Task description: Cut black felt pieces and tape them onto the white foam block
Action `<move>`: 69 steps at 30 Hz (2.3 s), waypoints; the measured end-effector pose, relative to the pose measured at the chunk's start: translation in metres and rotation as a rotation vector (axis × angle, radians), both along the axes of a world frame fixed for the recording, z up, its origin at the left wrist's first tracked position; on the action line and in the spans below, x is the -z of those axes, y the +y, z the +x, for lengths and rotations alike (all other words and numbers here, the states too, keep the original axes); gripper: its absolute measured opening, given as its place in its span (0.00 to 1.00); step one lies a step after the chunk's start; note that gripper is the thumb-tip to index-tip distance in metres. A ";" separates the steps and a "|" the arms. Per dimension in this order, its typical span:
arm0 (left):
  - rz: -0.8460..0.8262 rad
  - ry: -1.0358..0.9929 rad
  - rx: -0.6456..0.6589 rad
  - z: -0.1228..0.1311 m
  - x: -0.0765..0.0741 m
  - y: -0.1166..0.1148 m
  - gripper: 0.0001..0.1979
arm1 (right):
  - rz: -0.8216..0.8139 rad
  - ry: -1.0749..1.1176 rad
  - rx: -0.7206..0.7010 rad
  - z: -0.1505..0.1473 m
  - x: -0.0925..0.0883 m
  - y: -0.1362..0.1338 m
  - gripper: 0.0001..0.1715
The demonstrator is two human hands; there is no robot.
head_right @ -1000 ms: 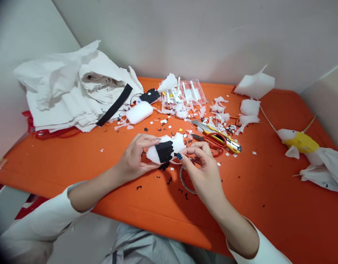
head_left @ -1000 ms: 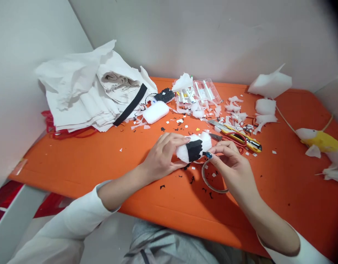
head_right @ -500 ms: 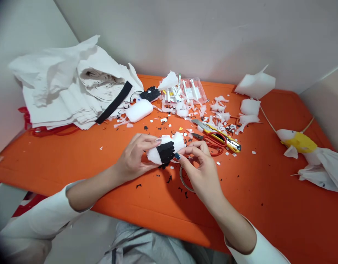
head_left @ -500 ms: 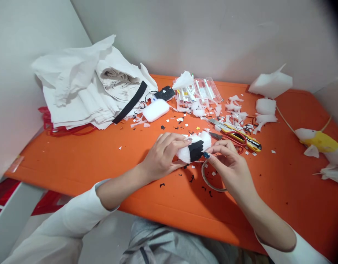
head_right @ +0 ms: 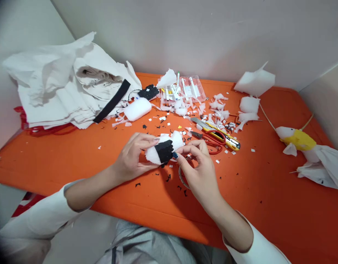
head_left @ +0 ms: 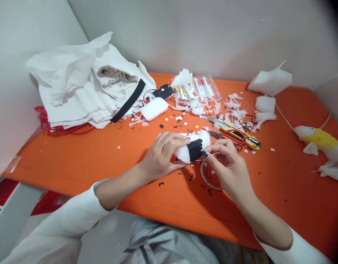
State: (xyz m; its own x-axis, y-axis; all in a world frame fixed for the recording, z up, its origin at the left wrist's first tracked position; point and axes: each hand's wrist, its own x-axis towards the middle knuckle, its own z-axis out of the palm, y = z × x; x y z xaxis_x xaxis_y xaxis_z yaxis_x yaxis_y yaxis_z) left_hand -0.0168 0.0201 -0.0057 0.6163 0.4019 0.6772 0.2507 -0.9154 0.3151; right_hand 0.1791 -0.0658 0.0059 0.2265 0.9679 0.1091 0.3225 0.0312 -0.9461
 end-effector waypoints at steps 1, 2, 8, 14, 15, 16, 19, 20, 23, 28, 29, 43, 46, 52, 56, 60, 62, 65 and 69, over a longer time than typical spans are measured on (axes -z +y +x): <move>-0.009 -0.003 -0.001 0.000 0.000 0.000 0.28 | 0.003 0.006 0.001 0.000 0.000 0.000 0.04; -0.018 -0.004 -0.001 0.000 0.000 0.000 0.28 | 0.003 0.015 0.001 0.000 0.000 0.000 0.04; -0.052 -0.004 -0.004 0.000 -0.001 -0.002 0.27 | -0.026 0.100 -0.013 0.000 0.002 0.000 0.04; -0.055 0.004 -0.004 -0.001 -0.002 -0.002 0.27 | -0.043 0.146 -0.038 0.001 0.001 0.000 0.03; -0.056 0.003 -0.003 -0.001 -0.002 -0.002 0.27 | -0.044 0.144 -0.040 0.001 0.001 0.000 0.03; -0.056 0.002 -0.002 -0.001 -0.001 -0.002 0.27 | -0.041 0.142 -0.041 0.001 0.001 0.000 0.03; -0.060 0.007 -0.003 -0.001 -0.001 -0.002 0.27 | -0.036 0.147 -0.039 0.001 0.000 0.001 0.03; -0.060 0.006 -0.004 -0.001 -0.001 -0.002 0.27 | -0.038 0.155 -0.041 0.002 0.000 0.000 0.04; -0.063 0.002 -0.006 -0.001 -0.002 -0.002 0.27 | -0.055 0.176 -0.061 0.004 -0.002 0.000 0.04; -0.062 0.003 -0.007 -0.001 -0.001 -0.001 0.26 | -0.059 0.167 -0.056 0.005 -0.002 0.000 0.03; -0.060 0.003 -0.005 -0.001 -0.001 -0.001 0.26 | -0.054 0.163 -0.049 0.004 -0.002 0.000 0.03; -0.044 -0.009 -0.020 -0.002 0.002 -0.003 0.28 | 0.030 0.122 -0.046 -0.002 0.003 0.000 0.03; -0.066 -0.008 -0.036 -0.001 0.002 -0.005 0.27 | 0.029 0.137 -0.049 -0.003 0.003 0.000 0.07; -0.283 -0.080 -0.048 0.000 0.006 -0.008 0.32 | -0.045 0.348 0.055 0.002 0.002 0.002 0.12; -0.390 -0.112 -0.002 0.001 0.009 -0.009 0.32 | -0.063 0.368 0.011 0.003 0.002 0.005 0.25; -0.314 -0.099 0.041 0.002 0.008 -0.007 0.31 | -0.097 0.475 -0.117 -0.004 0.002 0.005 0.32; -0.256 -0.080 0.055 0.002 0.007 -0.007 0.30 | -0.090 0.482 -0.106 -0.007 0.002 0.004 0.30; -0.213 -0.063 0.068 0.002 0.006 -0.008 0.29 | -0.088 0.452 -0.071 -0.009 0.002 0.003 0.29; -0.271 -0.045 0.003 0.001 0.003 -0.007 0.31 | -0.090 0.425 -0.115 0.001 0.003 0.006 0.36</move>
State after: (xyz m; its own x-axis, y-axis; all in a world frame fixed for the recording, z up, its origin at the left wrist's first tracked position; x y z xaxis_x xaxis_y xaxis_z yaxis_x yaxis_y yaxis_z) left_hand -0.0156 0.0131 -0.0091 0.5893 0.5705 0.5721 0.2286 -0.7969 0.5593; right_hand 0.1801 -0.0594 0.0033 0.1231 0.9908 -0.0560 -0.0965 -0.0442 -0.9944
